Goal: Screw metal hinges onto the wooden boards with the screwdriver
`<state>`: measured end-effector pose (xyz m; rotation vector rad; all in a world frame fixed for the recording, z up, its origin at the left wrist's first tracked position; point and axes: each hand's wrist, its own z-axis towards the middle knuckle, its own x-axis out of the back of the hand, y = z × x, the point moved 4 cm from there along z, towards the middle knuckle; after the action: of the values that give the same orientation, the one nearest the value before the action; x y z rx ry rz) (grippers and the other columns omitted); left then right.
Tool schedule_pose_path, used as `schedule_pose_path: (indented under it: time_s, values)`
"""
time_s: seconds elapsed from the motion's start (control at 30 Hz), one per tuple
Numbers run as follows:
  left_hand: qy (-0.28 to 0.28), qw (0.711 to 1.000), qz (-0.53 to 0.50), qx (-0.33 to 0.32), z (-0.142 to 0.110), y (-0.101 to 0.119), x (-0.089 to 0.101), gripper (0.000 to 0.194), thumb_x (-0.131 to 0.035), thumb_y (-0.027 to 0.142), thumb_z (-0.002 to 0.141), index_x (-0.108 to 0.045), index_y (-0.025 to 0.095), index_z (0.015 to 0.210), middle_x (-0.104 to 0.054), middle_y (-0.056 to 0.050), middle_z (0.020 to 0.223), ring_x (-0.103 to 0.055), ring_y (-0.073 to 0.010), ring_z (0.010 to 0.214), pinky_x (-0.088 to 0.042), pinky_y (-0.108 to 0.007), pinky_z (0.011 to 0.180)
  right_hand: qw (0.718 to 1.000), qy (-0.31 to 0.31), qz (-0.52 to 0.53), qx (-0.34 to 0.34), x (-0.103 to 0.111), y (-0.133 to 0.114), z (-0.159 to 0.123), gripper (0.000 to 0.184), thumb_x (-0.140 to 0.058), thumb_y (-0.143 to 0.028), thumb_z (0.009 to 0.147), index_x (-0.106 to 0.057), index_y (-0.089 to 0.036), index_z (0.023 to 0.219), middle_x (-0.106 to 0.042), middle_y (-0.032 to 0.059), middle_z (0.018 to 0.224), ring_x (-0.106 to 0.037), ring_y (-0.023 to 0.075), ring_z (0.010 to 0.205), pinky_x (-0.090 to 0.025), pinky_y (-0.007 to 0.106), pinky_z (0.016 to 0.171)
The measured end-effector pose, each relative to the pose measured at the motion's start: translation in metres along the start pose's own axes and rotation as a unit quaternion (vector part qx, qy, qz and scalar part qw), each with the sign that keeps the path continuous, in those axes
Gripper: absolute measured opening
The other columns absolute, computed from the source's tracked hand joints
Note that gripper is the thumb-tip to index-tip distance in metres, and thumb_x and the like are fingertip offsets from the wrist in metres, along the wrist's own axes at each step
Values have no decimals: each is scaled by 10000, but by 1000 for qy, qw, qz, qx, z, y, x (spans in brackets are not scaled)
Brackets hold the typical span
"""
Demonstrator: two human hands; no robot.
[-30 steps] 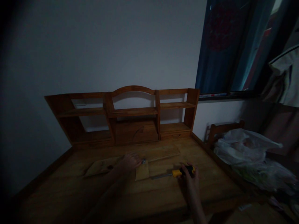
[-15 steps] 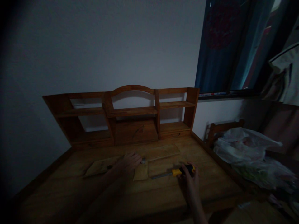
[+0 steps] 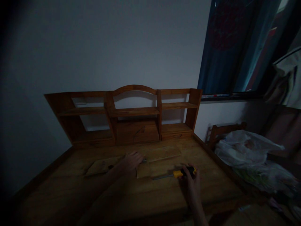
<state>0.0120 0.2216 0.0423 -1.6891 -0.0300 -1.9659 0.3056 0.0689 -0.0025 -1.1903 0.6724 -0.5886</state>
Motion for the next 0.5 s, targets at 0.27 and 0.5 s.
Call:
schedule_pose_path:
  time_s: [0.27,0.5]
  values:
    - [7,999,-29,40,3,-13,-11,308,-388,292,1024,-660,186,927,-693,-70,928,-588,-209,928,-368,-382,913,998,11,36,-55,-6,1,-2,515,-832,-455,525,-646,-250,959,-588,56,1101,-615,269,976,-565,338,662]
    - [25,993,-100,64,-2,-26,-8,290,-462,413,999,-623,198,1107,-666,-57,1094,-583,-189,1040,-380,-344,956,998,4,33,-53,-5,-2,-2,524,-859,-381,465,-652,-248,929,-574,62,1152,-603,282,995,-567,358,686]
